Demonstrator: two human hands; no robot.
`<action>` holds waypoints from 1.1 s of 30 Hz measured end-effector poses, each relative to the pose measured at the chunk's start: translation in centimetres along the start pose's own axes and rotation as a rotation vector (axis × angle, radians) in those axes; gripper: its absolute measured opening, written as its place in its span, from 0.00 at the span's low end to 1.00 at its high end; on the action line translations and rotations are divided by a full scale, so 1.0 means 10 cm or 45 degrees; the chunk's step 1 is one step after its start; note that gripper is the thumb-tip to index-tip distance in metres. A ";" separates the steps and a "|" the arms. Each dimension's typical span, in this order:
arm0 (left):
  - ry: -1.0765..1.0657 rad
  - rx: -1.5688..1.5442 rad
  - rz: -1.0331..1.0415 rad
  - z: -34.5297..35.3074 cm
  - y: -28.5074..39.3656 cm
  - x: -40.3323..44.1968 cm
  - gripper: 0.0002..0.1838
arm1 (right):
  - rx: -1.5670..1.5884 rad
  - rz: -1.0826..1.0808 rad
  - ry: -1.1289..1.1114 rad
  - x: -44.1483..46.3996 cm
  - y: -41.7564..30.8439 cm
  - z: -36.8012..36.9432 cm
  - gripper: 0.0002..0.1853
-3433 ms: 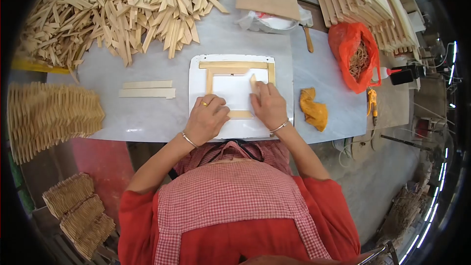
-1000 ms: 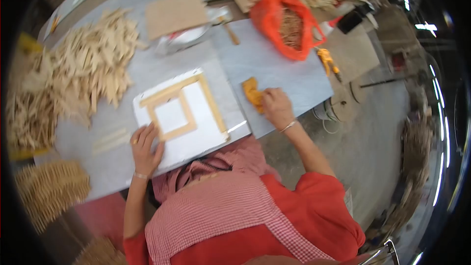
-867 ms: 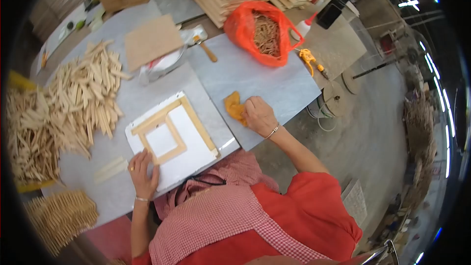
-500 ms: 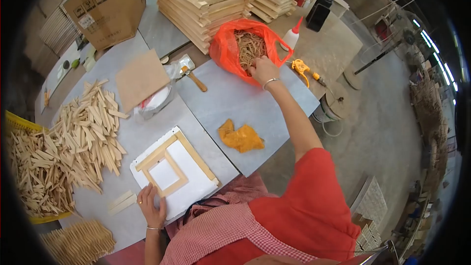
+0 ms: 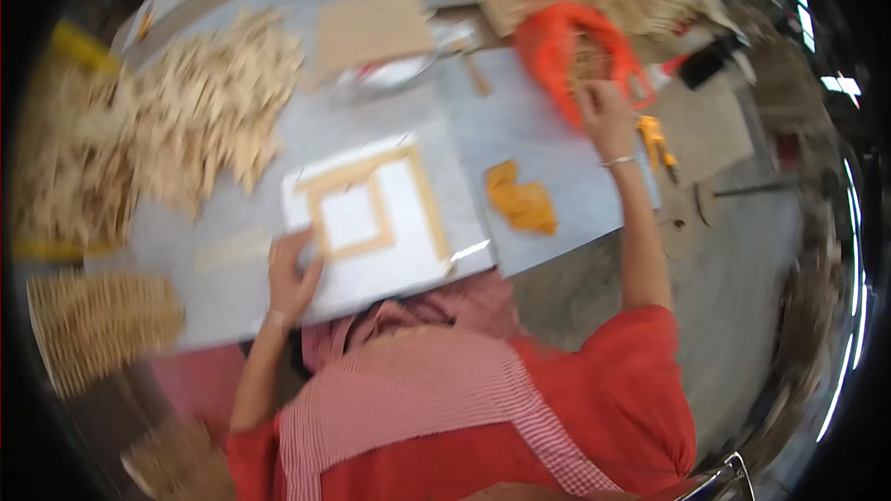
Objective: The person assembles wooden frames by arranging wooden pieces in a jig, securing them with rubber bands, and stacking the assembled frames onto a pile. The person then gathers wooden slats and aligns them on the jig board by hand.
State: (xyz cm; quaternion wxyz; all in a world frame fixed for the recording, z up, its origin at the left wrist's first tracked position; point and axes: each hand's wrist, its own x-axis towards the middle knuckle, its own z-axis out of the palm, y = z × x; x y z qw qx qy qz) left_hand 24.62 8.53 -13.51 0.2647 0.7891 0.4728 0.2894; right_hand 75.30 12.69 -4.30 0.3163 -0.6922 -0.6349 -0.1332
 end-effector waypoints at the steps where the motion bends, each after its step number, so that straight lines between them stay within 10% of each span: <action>1: 0.041 -0.013 -0.023 -0.02 0.05 0.02 0.22 | -0.047 -0.110 -0.039 -0.02 -0.33 -0.07 0.05; 12: 0.307 -0.434 -0.326 -0.01 -0.01 0.02 0.14 | 0.566 -0.902 -0.666 -1.15 -2.70 0.78 0.08; 33: -0.126 0.538 -0.104 -0.08 0.20 0.30 0.47 | 0.303 -0.860 -0.374 -0.64 -2.82 1.65 0.10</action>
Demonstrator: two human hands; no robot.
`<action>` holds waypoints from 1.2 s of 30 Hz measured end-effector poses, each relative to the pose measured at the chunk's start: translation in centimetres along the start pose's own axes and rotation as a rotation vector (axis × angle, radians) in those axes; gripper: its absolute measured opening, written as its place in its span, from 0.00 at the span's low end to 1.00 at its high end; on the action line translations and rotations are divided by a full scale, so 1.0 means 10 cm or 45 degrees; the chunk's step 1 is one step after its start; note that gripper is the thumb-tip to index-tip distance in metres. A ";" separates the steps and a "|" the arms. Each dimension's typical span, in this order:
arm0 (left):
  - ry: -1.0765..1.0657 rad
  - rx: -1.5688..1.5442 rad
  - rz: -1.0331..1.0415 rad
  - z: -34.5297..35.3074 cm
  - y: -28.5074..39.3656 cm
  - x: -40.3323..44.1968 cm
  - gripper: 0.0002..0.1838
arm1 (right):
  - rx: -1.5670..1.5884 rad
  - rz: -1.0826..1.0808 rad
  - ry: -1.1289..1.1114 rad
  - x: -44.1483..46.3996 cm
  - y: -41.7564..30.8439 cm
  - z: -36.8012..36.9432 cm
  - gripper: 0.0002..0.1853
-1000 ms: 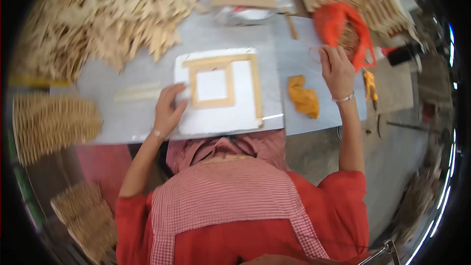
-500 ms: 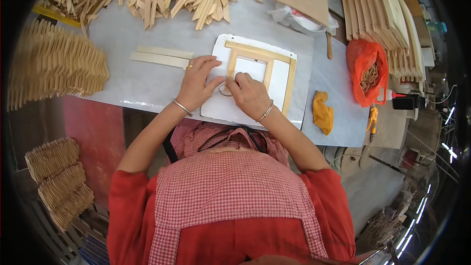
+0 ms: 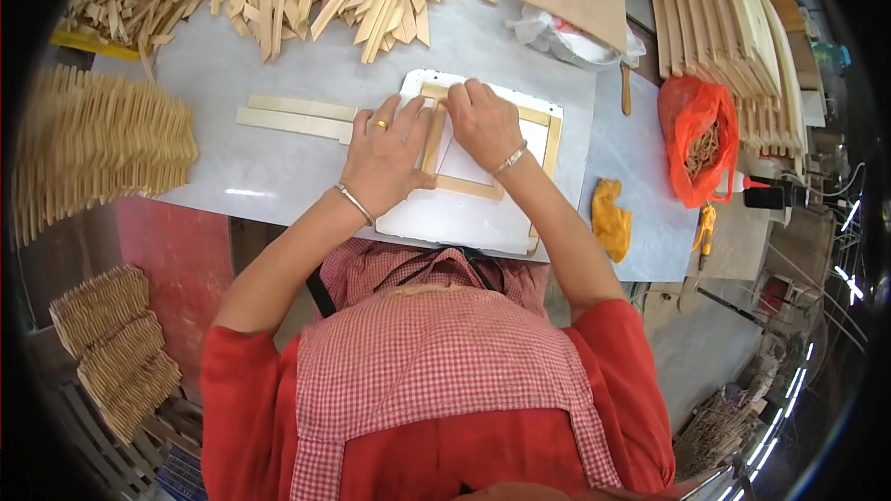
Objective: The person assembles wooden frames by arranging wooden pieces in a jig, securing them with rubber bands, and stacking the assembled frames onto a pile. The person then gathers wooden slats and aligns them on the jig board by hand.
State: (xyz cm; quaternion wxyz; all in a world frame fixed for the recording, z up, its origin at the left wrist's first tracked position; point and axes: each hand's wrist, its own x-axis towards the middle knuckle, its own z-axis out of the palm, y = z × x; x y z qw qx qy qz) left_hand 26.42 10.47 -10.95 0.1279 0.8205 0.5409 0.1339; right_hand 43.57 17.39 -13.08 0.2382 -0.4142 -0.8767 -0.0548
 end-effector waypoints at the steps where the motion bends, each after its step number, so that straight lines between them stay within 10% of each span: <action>1: -0.081 0.052 -0.004 -0.02 0.01 0.03 0.50 | 0.000 0.003 0.002 0.08 0.05 0.05 0.10; 11: -0.506 0.304 0.012 -0.14 0.10 0.28 0.59 | -0.057 0.112 -0.096 0.04 0.36 0.08 0.06; 21: -0.540 0.453 -0.037 -0.16 0.18 0.32 0.56 | 0.102 0.630 -0.077 -1.20 -0.30 -0.59 0.04; 36: -0.484 0.413 -0.024 -0.19 0.16 0.32 0.57 | -0.119 0.707 0.071 -0.82 0.05 -0.23 0.09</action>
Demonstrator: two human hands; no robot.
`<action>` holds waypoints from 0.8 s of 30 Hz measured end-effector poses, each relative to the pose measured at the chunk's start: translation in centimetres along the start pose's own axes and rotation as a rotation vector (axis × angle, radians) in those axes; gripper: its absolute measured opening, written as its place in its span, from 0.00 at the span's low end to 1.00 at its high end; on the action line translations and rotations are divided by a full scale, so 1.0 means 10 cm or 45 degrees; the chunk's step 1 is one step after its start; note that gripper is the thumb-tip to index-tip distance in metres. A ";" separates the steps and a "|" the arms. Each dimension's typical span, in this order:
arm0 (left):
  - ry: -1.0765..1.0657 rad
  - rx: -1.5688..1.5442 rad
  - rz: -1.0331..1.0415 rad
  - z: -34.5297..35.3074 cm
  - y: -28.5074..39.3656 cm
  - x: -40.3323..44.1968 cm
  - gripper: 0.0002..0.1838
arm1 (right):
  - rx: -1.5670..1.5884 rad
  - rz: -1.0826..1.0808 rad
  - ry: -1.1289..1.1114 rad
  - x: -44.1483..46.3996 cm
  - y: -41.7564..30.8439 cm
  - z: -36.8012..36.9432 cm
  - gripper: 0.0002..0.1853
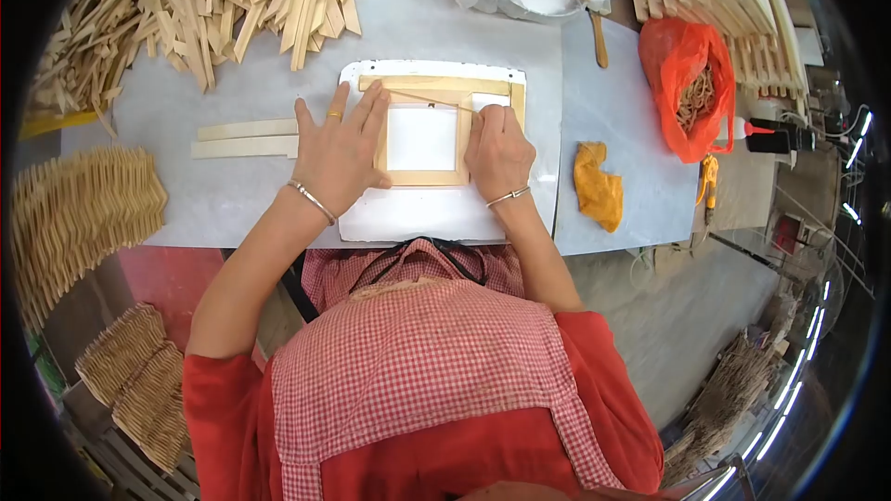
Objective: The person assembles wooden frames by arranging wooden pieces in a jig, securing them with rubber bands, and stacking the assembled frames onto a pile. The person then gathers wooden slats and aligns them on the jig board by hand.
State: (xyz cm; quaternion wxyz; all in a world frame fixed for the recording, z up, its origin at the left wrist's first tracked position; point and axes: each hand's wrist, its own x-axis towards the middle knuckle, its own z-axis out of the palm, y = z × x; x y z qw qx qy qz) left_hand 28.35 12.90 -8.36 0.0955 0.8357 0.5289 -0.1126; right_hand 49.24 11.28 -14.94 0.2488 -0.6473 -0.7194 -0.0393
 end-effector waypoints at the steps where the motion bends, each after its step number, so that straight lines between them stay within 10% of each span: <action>1: 0.006 -0.002 0.016 0.00 0.00 0.00 0.57 | 0.002 -0.002 -0.002 0.02 0.01 0.01 0.09; 24: 0.205 -0.420 0.218 0.21 -0.23 -0.02 0.58 | 0.801 0.591 -0.463 0.34 0.12 -0.22 0.10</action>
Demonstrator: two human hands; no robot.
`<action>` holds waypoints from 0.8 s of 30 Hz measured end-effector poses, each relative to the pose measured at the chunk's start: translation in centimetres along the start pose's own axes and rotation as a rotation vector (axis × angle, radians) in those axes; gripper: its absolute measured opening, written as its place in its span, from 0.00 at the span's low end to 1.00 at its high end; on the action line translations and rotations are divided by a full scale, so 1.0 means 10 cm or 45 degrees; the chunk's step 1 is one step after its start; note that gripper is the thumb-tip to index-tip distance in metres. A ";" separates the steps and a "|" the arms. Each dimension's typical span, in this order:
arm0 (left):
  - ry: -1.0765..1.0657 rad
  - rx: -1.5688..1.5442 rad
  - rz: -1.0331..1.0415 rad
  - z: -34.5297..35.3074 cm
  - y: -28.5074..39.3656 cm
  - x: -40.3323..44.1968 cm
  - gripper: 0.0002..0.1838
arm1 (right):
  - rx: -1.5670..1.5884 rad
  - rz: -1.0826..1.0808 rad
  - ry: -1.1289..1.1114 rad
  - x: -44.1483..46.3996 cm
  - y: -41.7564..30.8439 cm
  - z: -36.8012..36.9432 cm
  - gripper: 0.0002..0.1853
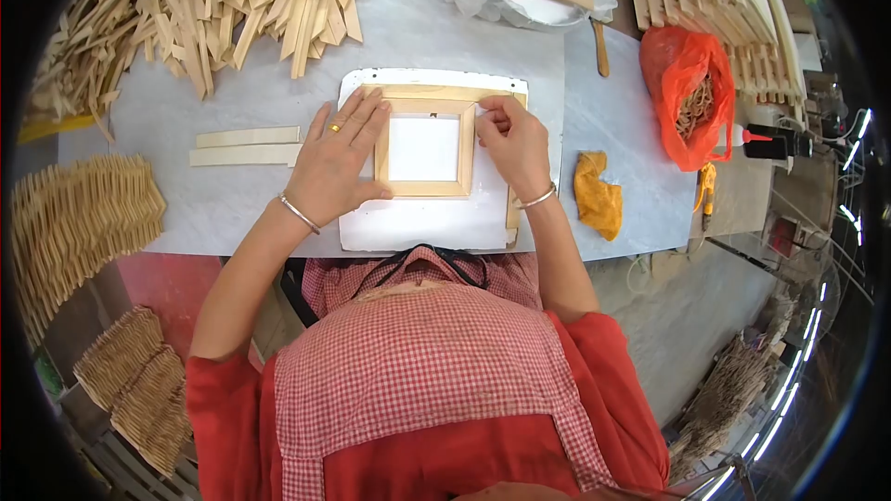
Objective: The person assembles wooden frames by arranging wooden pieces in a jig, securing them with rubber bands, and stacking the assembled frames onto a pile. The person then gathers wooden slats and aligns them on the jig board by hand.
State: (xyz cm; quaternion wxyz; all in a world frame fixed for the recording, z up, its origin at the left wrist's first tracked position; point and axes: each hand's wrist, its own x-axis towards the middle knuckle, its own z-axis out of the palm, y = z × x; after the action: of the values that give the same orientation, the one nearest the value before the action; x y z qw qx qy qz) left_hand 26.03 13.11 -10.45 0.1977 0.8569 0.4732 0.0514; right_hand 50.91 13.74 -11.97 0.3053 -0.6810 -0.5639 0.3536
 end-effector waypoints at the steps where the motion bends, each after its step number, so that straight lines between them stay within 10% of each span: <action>1: 0.017 -0.063 0.046 0.01 -0.02 -0.01 0.58 | 0.022 -0.062 0.005 -0.05 -0.01 0.01 0.13; 24: 0.163 -0.320 0.151 -0.05 -0.11 -0.19 0.42 | -0.220 -0.298 -0.022 -0.28 0.04 0.06 0.24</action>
State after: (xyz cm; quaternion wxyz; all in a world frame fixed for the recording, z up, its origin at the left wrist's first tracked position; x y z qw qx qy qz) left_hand 23.95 12.18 -10.21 0.2694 0.8469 0.4231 0.1764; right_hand 50.35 10.93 -12.29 0.2797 -0.6312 -0.6705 0.2716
